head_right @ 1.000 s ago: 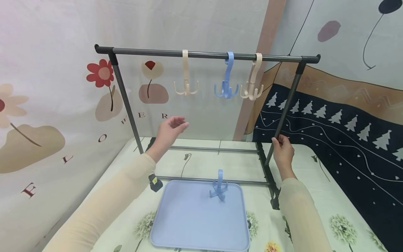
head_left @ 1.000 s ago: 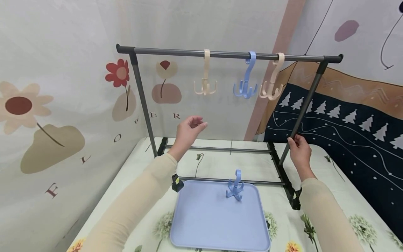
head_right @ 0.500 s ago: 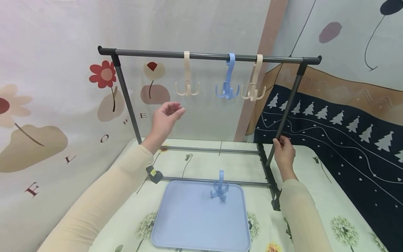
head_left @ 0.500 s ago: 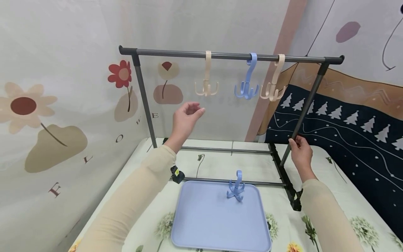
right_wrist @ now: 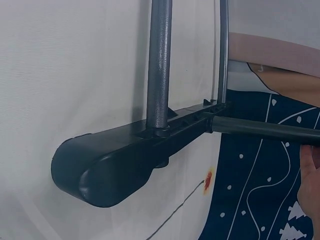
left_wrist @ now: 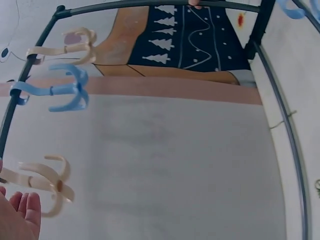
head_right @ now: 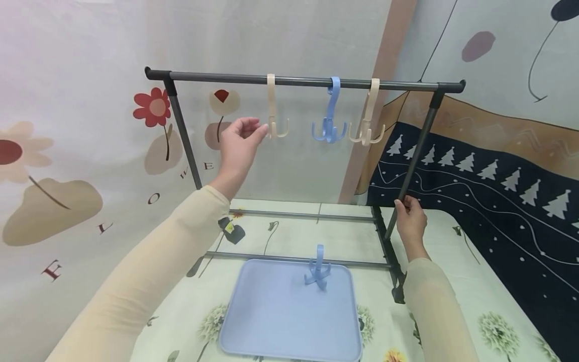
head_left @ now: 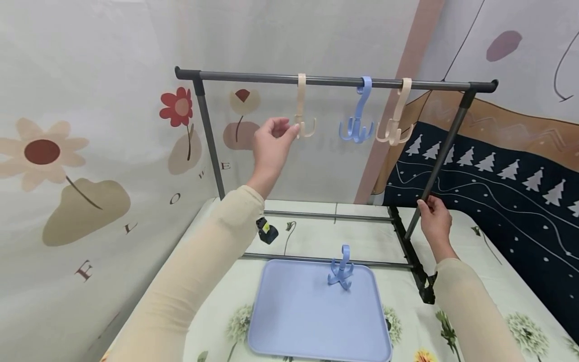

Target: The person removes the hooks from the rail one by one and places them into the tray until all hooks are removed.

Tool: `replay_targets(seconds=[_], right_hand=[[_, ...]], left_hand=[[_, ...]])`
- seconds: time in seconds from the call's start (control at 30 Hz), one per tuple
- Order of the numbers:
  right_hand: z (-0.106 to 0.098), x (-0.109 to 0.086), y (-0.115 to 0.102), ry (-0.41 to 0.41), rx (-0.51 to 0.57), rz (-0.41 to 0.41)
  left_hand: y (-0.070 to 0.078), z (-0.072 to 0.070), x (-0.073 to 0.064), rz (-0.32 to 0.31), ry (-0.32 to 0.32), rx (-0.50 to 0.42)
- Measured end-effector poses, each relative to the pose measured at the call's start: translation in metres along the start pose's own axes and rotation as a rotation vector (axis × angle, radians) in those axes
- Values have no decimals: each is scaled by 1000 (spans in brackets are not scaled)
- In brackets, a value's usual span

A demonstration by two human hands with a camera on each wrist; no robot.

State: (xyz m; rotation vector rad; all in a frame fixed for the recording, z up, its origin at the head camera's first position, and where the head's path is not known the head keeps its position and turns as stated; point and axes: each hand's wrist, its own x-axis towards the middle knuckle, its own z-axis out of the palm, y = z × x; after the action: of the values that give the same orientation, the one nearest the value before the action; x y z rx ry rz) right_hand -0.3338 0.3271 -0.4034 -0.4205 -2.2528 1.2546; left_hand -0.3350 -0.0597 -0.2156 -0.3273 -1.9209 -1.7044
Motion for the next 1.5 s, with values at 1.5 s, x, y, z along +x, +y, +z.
replay_targets(seconds=[1.5], right_hand=[[-1, 1, 2, -8, -23, -11]], left_hand=[[21, 51, 40, -55, 220, 225]])
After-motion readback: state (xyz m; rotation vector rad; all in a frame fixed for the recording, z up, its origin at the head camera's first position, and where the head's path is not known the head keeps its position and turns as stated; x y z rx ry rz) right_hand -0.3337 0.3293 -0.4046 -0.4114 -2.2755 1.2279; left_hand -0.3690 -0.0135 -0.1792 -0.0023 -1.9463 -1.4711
